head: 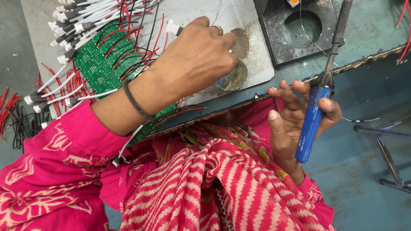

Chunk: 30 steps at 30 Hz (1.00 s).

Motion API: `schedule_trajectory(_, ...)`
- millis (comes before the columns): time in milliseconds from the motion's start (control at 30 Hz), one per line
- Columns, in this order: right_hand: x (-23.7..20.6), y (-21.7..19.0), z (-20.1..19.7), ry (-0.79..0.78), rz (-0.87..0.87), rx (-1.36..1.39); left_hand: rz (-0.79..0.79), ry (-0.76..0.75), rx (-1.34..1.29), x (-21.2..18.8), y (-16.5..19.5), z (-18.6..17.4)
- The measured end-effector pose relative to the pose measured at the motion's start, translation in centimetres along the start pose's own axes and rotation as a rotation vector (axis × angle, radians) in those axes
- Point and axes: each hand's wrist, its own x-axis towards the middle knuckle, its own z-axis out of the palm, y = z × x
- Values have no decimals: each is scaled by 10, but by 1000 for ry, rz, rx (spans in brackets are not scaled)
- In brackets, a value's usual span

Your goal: The person solders red and black wires onto green circuit boards at a workbench, holding a wire in place with one hand while applying a soldering iron with the other, working across multiple boards and repositioning wires between solder joints.

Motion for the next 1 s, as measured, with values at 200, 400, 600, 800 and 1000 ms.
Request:
schedule_trajectory(200, 0, 0, 0, 0, 4, -16, 9, -26, -3, 3, -1, 0)
schedule_trajectory(400, 1, -1, -2, -5, 8, 3, -6, 63, -18, -7, -6, -7)
schedule_trajectory(600, -1, -5, 2, -10, 5, -10, -20, 114, -162, -26, -8, -17)
schedule_trajectory(800, -3, -7, 6, -18, -35, -11, -64, 197, -254, -51, -6, -26)
schedule_trajectory(1000, -14, 5, 14, 26, -117, 14, -210, 273, -269, -97, -8, -34)
